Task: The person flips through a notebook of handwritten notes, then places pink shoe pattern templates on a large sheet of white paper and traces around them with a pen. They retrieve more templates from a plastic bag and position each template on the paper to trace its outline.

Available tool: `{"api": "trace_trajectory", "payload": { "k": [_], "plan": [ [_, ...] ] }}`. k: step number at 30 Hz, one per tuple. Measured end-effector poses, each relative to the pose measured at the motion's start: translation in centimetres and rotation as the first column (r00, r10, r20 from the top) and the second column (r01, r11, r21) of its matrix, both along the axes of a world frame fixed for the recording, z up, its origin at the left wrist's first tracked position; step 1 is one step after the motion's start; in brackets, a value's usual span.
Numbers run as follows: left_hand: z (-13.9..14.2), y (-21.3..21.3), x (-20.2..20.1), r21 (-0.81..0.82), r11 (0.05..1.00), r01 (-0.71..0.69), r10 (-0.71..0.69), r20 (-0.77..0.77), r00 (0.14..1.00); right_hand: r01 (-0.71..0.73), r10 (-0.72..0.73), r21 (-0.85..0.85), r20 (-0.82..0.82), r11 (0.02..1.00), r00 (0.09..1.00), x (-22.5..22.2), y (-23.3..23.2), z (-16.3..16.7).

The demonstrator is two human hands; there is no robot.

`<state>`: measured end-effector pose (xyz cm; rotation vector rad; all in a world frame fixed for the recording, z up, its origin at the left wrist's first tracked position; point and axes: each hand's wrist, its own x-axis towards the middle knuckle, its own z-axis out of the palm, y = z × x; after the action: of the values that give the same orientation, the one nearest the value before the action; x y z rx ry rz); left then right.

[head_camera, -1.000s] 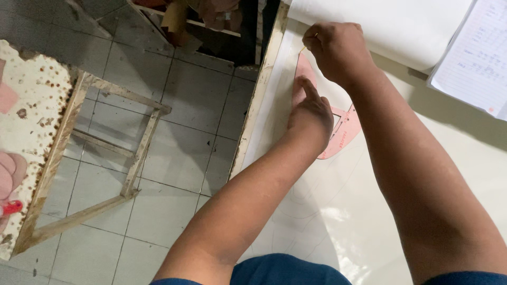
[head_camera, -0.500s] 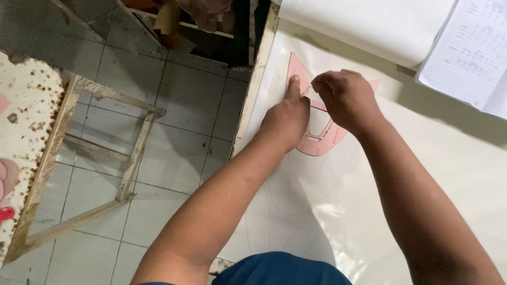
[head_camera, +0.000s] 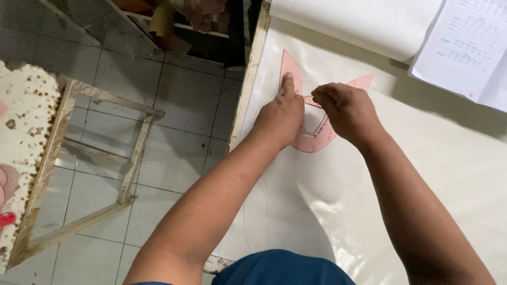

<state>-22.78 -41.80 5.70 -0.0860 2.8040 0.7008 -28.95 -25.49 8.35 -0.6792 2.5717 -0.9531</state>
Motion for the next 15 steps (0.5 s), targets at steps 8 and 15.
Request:
{"api": "trace_trajectory", "payload": {
  "k": [8,15],
  "plan": [
    [-0.8,-0.1,0.2,-0.192,0.977,0.094,-0.124,-0.151,0.981,0.062,-0.063,-0.031,-0.007,0.998,0.998,1.4,0.6,-0.2],
    [-0.8,0.5,0.0,-0.278,0.954,0.111,-0.152,-0.134,0.979,-0.061,0.046,-0.056,-0.244,0.997,0.969,3.0,0.8,-1.1]
  ]
}}
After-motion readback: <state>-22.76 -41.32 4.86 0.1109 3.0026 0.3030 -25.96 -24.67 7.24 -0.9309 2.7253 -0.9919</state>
